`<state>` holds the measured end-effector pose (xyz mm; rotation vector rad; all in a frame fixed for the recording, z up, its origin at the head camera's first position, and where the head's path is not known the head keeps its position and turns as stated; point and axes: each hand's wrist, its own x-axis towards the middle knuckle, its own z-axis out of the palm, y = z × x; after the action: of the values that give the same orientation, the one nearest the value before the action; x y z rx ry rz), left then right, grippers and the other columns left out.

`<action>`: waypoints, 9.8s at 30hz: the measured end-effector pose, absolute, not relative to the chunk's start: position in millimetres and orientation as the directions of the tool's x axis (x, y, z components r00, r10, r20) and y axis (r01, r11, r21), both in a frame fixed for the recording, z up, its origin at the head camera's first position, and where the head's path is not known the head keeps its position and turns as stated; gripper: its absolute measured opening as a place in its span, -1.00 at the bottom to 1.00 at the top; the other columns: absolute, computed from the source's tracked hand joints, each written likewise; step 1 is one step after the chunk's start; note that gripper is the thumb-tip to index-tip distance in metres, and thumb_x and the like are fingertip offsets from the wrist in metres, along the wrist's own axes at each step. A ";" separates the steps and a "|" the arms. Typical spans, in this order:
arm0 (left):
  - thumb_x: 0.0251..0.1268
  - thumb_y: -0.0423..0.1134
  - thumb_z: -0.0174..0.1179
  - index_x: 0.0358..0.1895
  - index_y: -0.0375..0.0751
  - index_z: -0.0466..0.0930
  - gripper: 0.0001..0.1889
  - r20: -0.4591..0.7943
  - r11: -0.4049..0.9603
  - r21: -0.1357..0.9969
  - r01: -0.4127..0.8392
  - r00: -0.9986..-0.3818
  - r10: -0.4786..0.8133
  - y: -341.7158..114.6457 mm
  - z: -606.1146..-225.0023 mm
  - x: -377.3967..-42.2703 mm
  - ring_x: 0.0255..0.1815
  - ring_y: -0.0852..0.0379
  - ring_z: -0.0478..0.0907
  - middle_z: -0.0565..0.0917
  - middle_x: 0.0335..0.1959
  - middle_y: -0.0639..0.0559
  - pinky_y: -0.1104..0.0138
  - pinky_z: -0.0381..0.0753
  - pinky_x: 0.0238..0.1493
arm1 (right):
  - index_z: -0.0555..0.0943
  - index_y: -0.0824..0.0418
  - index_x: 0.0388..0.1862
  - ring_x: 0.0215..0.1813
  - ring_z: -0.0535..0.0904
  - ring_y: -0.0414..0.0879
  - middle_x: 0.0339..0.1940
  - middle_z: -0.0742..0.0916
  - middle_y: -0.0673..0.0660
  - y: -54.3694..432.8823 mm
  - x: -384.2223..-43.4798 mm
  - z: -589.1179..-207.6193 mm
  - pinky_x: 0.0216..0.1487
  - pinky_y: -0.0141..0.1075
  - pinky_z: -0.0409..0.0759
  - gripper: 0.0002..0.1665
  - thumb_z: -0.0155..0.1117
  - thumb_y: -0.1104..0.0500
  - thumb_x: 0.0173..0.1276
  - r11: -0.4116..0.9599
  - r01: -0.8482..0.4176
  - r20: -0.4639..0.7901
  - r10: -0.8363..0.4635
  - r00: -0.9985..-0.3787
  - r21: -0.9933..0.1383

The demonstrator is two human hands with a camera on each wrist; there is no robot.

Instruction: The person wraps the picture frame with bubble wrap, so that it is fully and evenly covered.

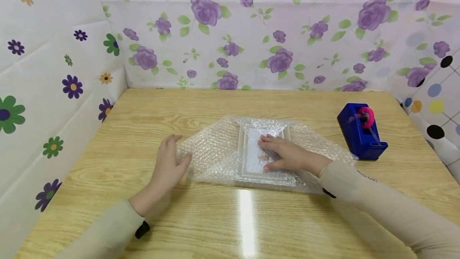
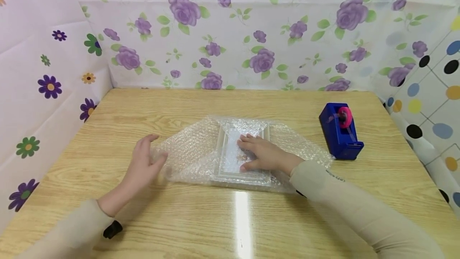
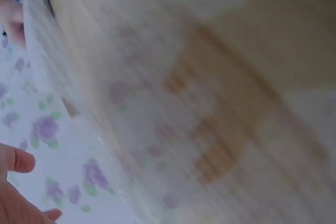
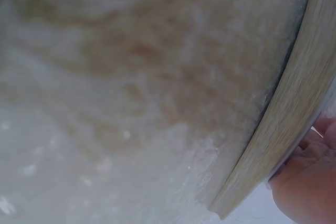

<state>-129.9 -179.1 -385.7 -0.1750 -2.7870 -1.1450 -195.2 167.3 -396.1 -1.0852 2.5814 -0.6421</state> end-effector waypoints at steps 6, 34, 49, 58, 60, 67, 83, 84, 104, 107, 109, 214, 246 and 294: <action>0.35 -0.24 0.05 0.40 -0.56 -0.14 -0.25 -0.074 0.628 0.772 -0.093 -0.996 -0.056 -192.1 -387.1 -136.4 -0.22 -0.08 0.34 0.22 0.20 -0.51 0.07 0.48 -0.09 | 0.24 0.34 0.42 0.51 0.03 0.27 0.48 0.21 0.32 165.7 -195.4 -395.4 0.47 0.18 -0.08 -0.01 0.37 -0.12 0.15 0.619 -0.600 -0.084 -0.728 -0.680 -0.507; 0.38 -0.33 -0.07 0.31 -0.33 -0.03 -0.48 -0.413 -0.059 0.909 -0.411 -0.911 -0.014 -181.8 -390.1 -116.3 -0.23 0.24 0.55 0.45 -0.11 -0.04 0.41 0.61 -0.14 | 0.19 0.32 0.45 0.52 -0.01 0.26 0.50 0.18 0.30 160.9 -200.8 -395.1 0.48 0.17 -0.10 0.02 0.36 -0.13 0.16 0.631 -0.607 -0.108 -0.730 -0.674 -0.483; 0.08 -0.50 0.30 0.41 -0.12 -0.08 -0.11 -0.390 0.012 0.920 -0.391 -0.920 -0.048 -161.8 -395.4 -106.6 -0.33 0.25 0.56 0.56 0.00 -0.24 0.45 0.56 -0.26 | 0.20 0.31 0.45 0.52 0.00 0.25 0.51 0.18 0.29 162.3 -202.1 -397.9 0.49 0.16 -0.09 0.02 0.36 -0.14 0.15 0.626 -0.614 -0.095 -0.733 -0.674 -0.480; -0.04 -0.50 0.37 0.44 -0.10 -0.06 -0.01 -0.315 0.096 0.940 -0.326 -0.942 -0.114 -146.3 -396.0 -105.4 0.09 -0.05 0.37 0.28 0.23 -0.33 0.29 0.48 0.07 | 0.20 0.32 0.45 0.52 0.01 0.25 0.50 0.19 0.32 161.7 -202.8 -399.8 0.49 0.17 -0.11 0.01 0.36 -0.12 0.16 0.610 -0.627 -0.075 -0.743 -0.665 -0.485; -0.06 -0.51 0.37 0.43 -0.14 -0.07 -0.01 -0.298 0.081 0.948 -0.308 -0.948 -0.115 -144.9 -396.6 -104.9 0.24 -0.13 0.28 0.22 0.32 -0.32 0.16 0.38 0.25 | 0.20 0.32 0.45 0.52 0.00 0.25 0.50 0.19 0.32 161.5 -202.6 -399.6 0.49 0.15 -0.12 0.01 0.37 -0.11 0.16 0.610 -0.623 -0.076 -0.742 -0.666 -0.489; -0.02 -0.58 0.29 0.37 -0.23 0.01 -0.13 -0.299 -0.035 0.954 -0.297 -0.947 -0.119 -138.5 -399.2 -102.8 0.12 0.04 0.49 0.43 0.24 -0.21 0.28 0.47 0.22 | 0.22 0.35 0.43 0.50 0.03 0.28 0.48 0.22 0.35 162.5 -202.0 -399.0 0.48 0.17 -0.10 0.00 0.37 -0.11 0.16 0.614 -0.632 -0.068 -0.740 -0.669 -0.474; 0.08 -0.51 0.24 0.09 -0.52 0.44 -0.55 -0.359 -0.195 0.920 -0.339 -0.930 -0.078 -114.7 -404.7 -94.1 -0.26 0.29 0.55 0.61 -0.23 0.09 0.51 0.58 -0.19 | 0.20 0.33 0.44 0.51 0.01 0.26 0.49 0.20 0.32 162.4 -201.4 -398.1 0.49 0.17 -0.11 0.02 0.38 -0.11 0.14 0.618 -0.622 -0.072 -0.735 -0.674 -0.481; 0.07 -0.52 0.24 0.08 -0.53 0.45 -0.56 -0.353 -0.204 0.920 -0.334 -0.933 -0.069 -113.4 -404.8 -94.2 -0.23 0.28 0.56 0.61 -0.21 0.07 0.51 0.58 -0.17 | 0.20 0.32 0.45 0.52 0.01 0.25 0.50 0.19 0.31 162.5 -201.4 -397.8 0.49 0.16 -0.12 0.02 0.38 -0.11 0.14 0.620 -0.619 -0.075 -0.733 -0.676 -0.483; 0.23 -0.57 0.05 0.21 -0.42 0.25 -0.54 -0.331 -0.277 0.898 -0.342 -0.940 0.087 -102.6 -402.6 -95.6 -0.10 0.19 0.58 0.49 0.04 -0.11 0.32 0.60 0.08 | 0.21 0.30 0.45 0.51 0.03 0.24 0.50 0.21 0.30 163.7 -202.4 -400.0 0.49 0.17 -0.11 0.01 0.37 -0.14 0.14 0.630 -0.629 -0.070 -0.729 -0.681 -0.456; 0.22 -0.57 0.06 0.21 -0.46 0.25 -0.53 -0.336 -0.252 0.903 -0.347 -0.938 0.088 -103.6 -400.8 -94.7 -0.14 0.21 0.58 0.47 0.03 -0.11 0.38 0.60 0.05 | 0.21 0.33 0.44 0.50 0.05 0.26 0.48 0.22 0.33 161.3 -202.0 -399.4 0.48 0.17 -0.10 0.01 0.36 -0.14 0.15 0.623 -0.645 -0.063 -0.739 -0.671 -0.441; 0.19 -0.57 0.08 0.22 -0.49 0.26 -0.51 -0.337 -0.230 0.908 -0.351 -0.936 0.100 -104.0 -399.7 -94.6 -0.20 0.24 0.57 0.51 -0.05 -0.07 0.44 0.61 -0.01 | 0.21 0.33 0.44 0.50 0.05 0.26 0.48 0.22 0.33 160.2 -201.5 -398.6 0.49 0.16 -0.09 0.01 0.36 -0.14 0.15 0.628 -0.647 -0.067 -0.738 -0.671 -0.433; -0.18 -0.26 0.53 0.10 -0.18 0.26 -0.26 -0.156 0.419 0.871 0.256 -0.664 0.731 -111.9 -394.4 -215.8 0.54 -0.11 -0.16 -0.21 0.54 -0.22 0.04 -0.18 0.53 | 0.38 0.03 0.38 0.53 -0.08 0.29 0.49 0.22 0.31 176.4 -202.1 -393.1 0.46 0.25 -0.34 -0.16 0.30 -0.26 0.17 0.710 -0.602 -0.100 -0.673 -0.733 -0.365; 0.16 0.11 0.27 0.54 -0.05 -0.28 0.05 -0.243 0.616 0.645 0.452 -0.643 0.726 -107.3 -388.3 -223.2 0.53 -0.20 -0.44 -0.38 0.56 -0.07 -0.22 -0.19 0.45 | 0.57 0.15 0.13 0.36 0.30 0.20 0.15 0.56 0.26 179.3 -205.8 -396.7 0.45 0.28 -0.24 -0.32 0.35 -0.22 0.13 0.714 -0.614 -0.069 -0.669 -0.740 -0.337; -0.13 0.43 0.27 0.44 -0.04 0.20 0.04 -0.283 0.780 0.136 0.611 -0.730 0.622 -81.4 -360.7 -224.6 0.51 -0.06 -0.03 0.12 0.48 -0.09 0.00 -0.35 0.52 | 0.14 0.27 0.46 0.49 -0.12 0.40 0.46 0.22 0.38 211.5 -218.8 -388.6 0.39 0.37 -0.24 0.42 0.59 -0.27 -0.32 0.578 -0.534 -0.039 -0.700 -0.713 -0.617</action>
<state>-224.6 -81.4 -360.7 -1.1613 -3.2584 -0.0587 -218.8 211.5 -388.6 -1.0156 2.5332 -0.8539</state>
